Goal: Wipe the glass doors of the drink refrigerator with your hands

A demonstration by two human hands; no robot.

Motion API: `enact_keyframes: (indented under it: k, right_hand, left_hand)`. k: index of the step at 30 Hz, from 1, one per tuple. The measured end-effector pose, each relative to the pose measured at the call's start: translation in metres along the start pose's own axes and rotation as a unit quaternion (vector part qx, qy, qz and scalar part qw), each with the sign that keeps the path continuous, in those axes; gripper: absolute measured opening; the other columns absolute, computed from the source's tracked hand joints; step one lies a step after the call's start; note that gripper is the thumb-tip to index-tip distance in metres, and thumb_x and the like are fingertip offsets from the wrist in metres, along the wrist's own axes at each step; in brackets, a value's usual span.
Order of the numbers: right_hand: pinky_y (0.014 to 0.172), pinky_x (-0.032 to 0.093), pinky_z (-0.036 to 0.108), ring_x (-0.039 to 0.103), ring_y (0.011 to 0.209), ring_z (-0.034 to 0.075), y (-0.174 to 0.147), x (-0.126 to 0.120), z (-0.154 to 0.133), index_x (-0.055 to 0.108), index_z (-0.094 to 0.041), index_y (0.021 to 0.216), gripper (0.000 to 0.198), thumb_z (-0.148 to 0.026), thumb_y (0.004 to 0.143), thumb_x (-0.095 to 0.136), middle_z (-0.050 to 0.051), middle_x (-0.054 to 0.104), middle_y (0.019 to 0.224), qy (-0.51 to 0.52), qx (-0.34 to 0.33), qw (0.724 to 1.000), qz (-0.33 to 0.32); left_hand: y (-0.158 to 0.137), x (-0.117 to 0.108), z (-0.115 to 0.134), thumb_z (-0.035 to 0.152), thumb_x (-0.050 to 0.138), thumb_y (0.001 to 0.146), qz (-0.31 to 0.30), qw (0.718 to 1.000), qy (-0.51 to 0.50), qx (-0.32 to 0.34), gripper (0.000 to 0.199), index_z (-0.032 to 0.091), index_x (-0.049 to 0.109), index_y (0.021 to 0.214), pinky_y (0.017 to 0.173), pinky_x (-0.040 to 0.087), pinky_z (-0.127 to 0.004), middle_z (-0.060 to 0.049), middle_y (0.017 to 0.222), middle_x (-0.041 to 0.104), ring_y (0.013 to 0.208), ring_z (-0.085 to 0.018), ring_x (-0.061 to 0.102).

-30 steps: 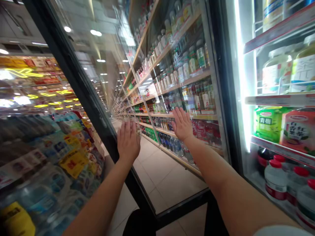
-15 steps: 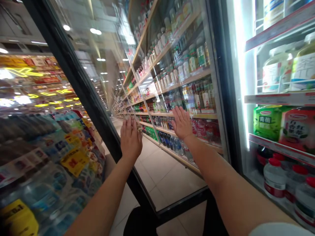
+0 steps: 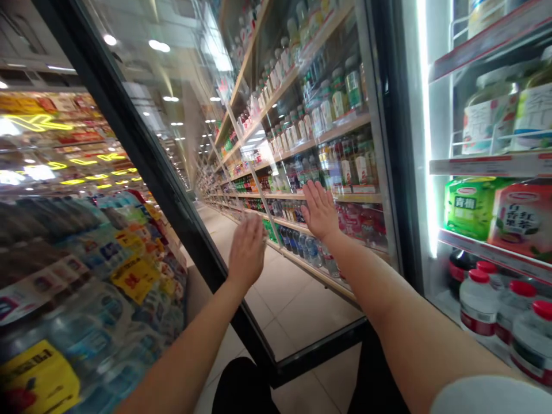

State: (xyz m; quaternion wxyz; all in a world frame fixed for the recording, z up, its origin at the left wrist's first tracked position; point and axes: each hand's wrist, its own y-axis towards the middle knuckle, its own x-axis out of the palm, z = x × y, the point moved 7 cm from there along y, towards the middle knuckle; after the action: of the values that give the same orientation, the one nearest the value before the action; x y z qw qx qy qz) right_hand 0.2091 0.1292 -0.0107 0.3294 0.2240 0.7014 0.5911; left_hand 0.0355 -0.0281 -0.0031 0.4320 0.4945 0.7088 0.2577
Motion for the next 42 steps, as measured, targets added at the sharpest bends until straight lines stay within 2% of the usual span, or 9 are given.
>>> enact_keyframes:
  k: [3,10,16,22,28,32,35,40,42]
  right_hand:
    - [0.125,0.019,0.051,0.018,0.155,0.024,-0.001,-0.002,-0.001,0.022,-0.018,0.161,0.062,-0.038,0.103,0.031,0.011,0.030,0.164,0.002,-0.006,1.000,0.008]
    - [0.124,0.020,0.052,0.020,0.155,0.025,0.000,-0.004,-0.002,0.024,-0.017,0.160,0.061,-0.037,0.103,0.031,0.012,0.032,0.163,-0.005,-0.007,1.000,0.011]
    - [0.124,0.020,0.051,0.020,0.155,0.024,0.000,-0.005,-0.002,0.025,-0.017,0.160,0.061,-0.037,0.103,0.032,0.012,0.033,0.163,0.001,-0.007,1.000,0.010]
    - [0.124,0.020,0.050,0.020,0.155,0.025,-0.001,-0.004,-0.003,0.030,-0.015,0.158,0.059,-0.035,0.103,0.033,0.013,0.035,0.162,-0.004,-0.014,1.000,0.022]
    - [0.124,0.022,0.050,0.022,0.154,0.025,-0.002,-0.008,-0.002,0.032,-0.014,0.157,0.058,-0.035,0.103,0.033,0.013,0.036,0.162,-0.006,-0.016,0.999,0.030]
    - [0.124,0.023,0.050,0.022,0.154,0.025,-0.002,-0.011,-0.003,0.032,-0.014,0.157,0.058,-0.035,0.103,0.034,0.013,0.036,0.161,-0.005,-0.020,0.999,0.033]
    - [0.124,0.023,0.050,0.022,0.154,0.025,-0.003,-0.012,-0.002,0.031,-0.015,0.157,0.059,-0.036,0.103,0.033,0.013,0.036,0.162,0.000,-0.014,1.000,0.028]
    - [0.124,0.022,0.050,0.020,0.155,0.025,-0.004,-0.014,-0.001,0.029,-0.015,0.158,0.059,-0.036,0.103,0.033,0.012,0.034,0.162,0.002,-0.013,1.000,0.024]
    - [0.124,0.022,0.050,0.021,0.155,0.025,-0.004,-0.014,-0.001,0.027,-0.016,0.159,0.060,-0.036,0.103,0.034,0.012,0.034,0.163,0.000,-0.015,1.000,0.026]
  left_hand:
    - [-0.012,0.006,0.020,0.009,0.043,0.097,-0.049,0.991,-0.003,0.121,0.061,0.018,0.033,0.157,0.127,0.021,-0.041,-0.009,0.158,0.040,0.154,-0.021,0.018]
    - [0.014,-0.012,-0.022,0.018,0.043,0.100,0.040,0.996,0.024,-0.071,0.060,0.015,0.029,0.158,0.126,0.023,-0.048,-0.013,0.161,0.033,0.155,-0.027,0.015]
    - [0.000,0.001,0.008,0.011,0.041,0.099,-0.045,0.993,0.018,0.108,0.058,0.018,0.035,0.156,0.127,0.020,-0.042,-0.007,0.158,0.040,0.154,-0.022,0.019]
    - [0.014,-0.020,-0.037,0.019,0.044,0.100,0.044,0.995,0.040,-0.078,0.059,0.015,0.032,0.157,0.125,0.023,-0.049,-0.015,0.161,0.033,0.155,-0.028,0.015]
    - [-0.013,0.001,0.015,0.011,0.044,0.098,-0.047,0.986,0.019,0.162,0.063,0.017,0.029,0.158,0.127,0.020,-0.042,-0.007,0.158,0.040,0.154,-0.023,0.020]
    - [0.010,-0.020,-0.012,0.018,0.048,0.098,0.002,0.998,0.054,0.044,0.062,0.020,0.030,0.158,0.129,0.012,-0.047,-0.007,0.158,0.040,0.153,-0.024,0.022]
    - [0.018,-0.029,-0.021,0.019,0.048,0.097,0.040,0.998,0.044,-0.032,0.067,0.017,0.024,0.160,0.127,0.019,-0.052,-0.013,0.162,0.031,0.154,-0.029,0.016]
    - [-0.004,-0.006,0.029,0.012,0.045,0.096,-0.069,0.975,0.007,0.210,0.065,0.015,0.027,0.159,0.127,0.023,-0.042,-0.010,0.162,0.031,0.154,-0.024,0.019]
    - [-0.001,-0.007,0.026,0.014,0.046,0.097,-0.084,0.972,0.021,0.218,0.060,0.017,0.036,0.156,0.128,0.018,-0.042,-0.007,0.160,0.036,0.154,-0.023,0.020]
